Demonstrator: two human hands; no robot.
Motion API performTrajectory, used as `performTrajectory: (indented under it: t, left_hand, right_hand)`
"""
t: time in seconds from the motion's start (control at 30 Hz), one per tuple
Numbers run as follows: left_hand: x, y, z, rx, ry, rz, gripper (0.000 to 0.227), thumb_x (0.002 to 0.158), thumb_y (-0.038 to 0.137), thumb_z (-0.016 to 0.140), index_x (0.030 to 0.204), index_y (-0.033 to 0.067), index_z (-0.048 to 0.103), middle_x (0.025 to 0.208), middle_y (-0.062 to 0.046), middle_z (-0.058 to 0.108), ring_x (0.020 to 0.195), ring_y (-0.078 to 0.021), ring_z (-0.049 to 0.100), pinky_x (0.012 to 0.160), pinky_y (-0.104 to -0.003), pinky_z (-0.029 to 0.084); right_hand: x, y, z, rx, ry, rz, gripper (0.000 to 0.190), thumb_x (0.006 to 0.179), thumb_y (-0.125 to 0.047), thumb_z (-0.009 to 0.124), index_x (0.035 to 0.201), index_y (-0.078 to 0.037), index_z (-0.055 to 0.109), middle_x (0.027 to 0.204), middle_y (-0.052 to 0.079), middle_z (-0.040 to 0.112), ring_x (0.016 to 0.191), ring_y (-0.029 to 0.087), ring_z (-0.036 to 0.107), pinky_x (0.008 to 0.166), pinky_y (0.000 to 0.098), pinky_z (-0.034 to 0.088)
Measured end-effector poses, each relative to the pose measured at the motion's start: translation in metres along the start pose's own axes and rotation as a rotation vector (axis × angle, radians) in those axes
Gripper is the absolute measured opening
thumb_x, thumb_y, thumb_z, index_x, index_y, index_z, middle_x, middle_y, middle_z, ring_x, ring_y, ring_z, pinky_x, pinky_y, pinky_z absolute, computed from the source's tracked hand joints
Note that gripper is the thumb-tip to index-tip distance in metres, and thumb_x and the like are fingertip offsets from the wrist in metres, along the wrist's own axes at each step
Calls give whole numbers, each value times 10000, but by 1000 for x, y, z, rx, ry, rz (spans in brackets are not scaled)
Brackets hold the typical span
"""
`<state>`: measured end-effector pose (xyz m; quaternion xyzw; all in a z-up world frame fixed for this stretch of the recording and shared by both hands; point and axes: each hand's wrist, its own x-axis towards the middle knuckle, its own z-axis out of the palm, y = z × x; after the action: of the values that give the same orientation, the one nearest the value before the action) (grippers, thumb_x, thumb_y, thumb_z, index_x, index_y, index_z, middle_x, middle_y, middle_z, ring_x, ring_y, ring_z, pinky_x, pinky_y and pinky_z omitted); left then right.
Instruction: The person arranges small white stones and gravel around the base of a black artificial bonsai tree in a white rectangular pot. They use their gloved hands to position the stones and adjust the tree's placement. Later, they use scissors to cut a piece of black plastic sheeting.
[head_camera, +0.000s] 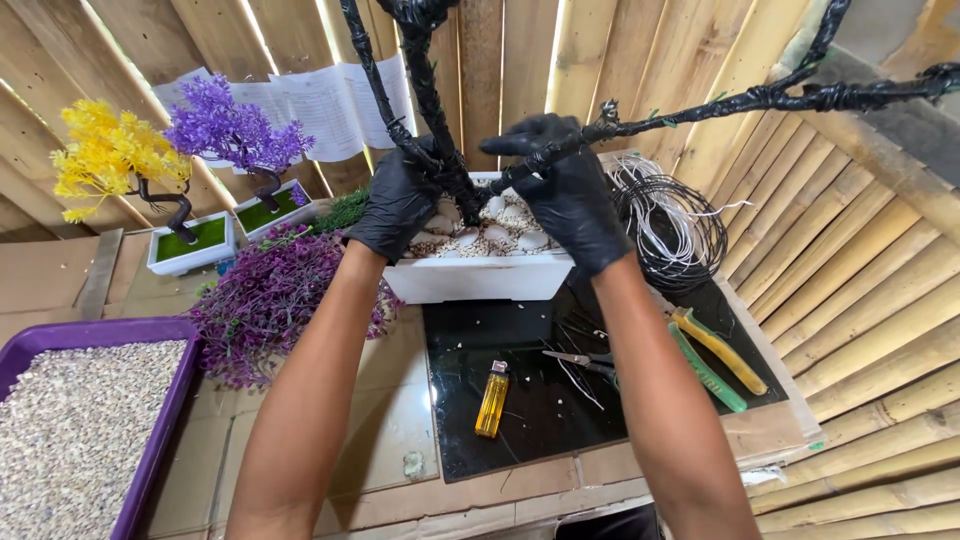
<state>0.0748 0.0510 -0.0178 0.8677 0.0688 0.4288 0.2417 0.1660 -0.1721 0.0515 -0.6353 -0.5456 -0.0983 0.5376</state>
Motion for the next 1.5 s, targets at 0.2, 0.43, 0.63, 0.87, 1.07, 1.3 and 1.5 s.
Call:
performTrajectory:
  t: [0.2, 0.43, 0.63, 0.87, 1.07, 1.3, 1.5]
  left_hand:
    - [2, -14, 2, -71, -45, -116, 184, 770, 245, 841, 939, 203, 783, 898, -34, 779, 938, -323, 742, 772, -410, 578]
    - [1, 30, -18, 145, -6, 24, 209, 858, 189, 787, 961, 7, 785, 836, -255, 753, 845, -501, 706, 692, -548, 568]
    - [1, -16, 5, 87, 9, -191, 187, 846, 382, 764, 911, 208, 789, 851, -45, 782, 924, -318, 744, 800, -403, 596]
    - [3, -6, -32, 109, -45, -223, 114, 820, 291, 754, 931, 284, 777, 908, 10, 771, 984, -290, 726, 862, -395, 585]
    - [-10, 44, -61, 128, -371, -256, 203, 841, 251, 758, 1027, 182, 800, 1006, -129, 781, 1045, -382, 710, 942, -483, 563]
    - [-26, 29, -40, 99, -352, -163, 247, 794, 330, 807, 1030, 259, 789, 971, -65, 747, 1058, -360, 695, 954, -486, 569]
    - [-37, 46, -36, 183, -37, -23, 275, 759, 405, 868, 878, 190, 747, 804, -52, 676, 920, -314, 674, 827, -423, 564]
  right_hand:
    - [19, 13, 19, 225, -243, -176, 161, 925, -50, 775, 1072, -104, 810, 1324, 174, 637, 1119, 333, 664, 955, 395, 532]
    - [34, 51, 32, 293, -432, -105, 130, 918, -139, 809, 1048, -128, 813, 1367, 111, 622, 1058, 225, 653, 982, 380, 530]
    - [40, 39, 36, 197, -538, -136, 134, 950, -232, 775, 1026, -122, 764, 1371, 84, 604, 1175, 258, 636, 1054, 392, 477]
    - [32, 65, 47, 201, -446, -129, 131, 975, -215, 760, 1042, -103, 742, 1170, 82, 644, 1105, 237, 647, 1006, 376, 495]
    - [27, 65, 45, 143, -385, -150, 145, 975, -204, 752, 1058, -88, 726, 1106, 91, 646, 1075, 254, 638, 985, 373, 491]
    - [26, 78, 49, 58, -336, -164, 112, 961, -118, 765, 1065, -89, 735, 969, 93, 662, 965, 282, 665, 892, 380, 526]
    - [22, 57, 45, 182, -305, -14, 146, 917, -63, 761, 1045, -131, 743, 922, 24, 657, 948, 162, 638, 897, 315, 526]
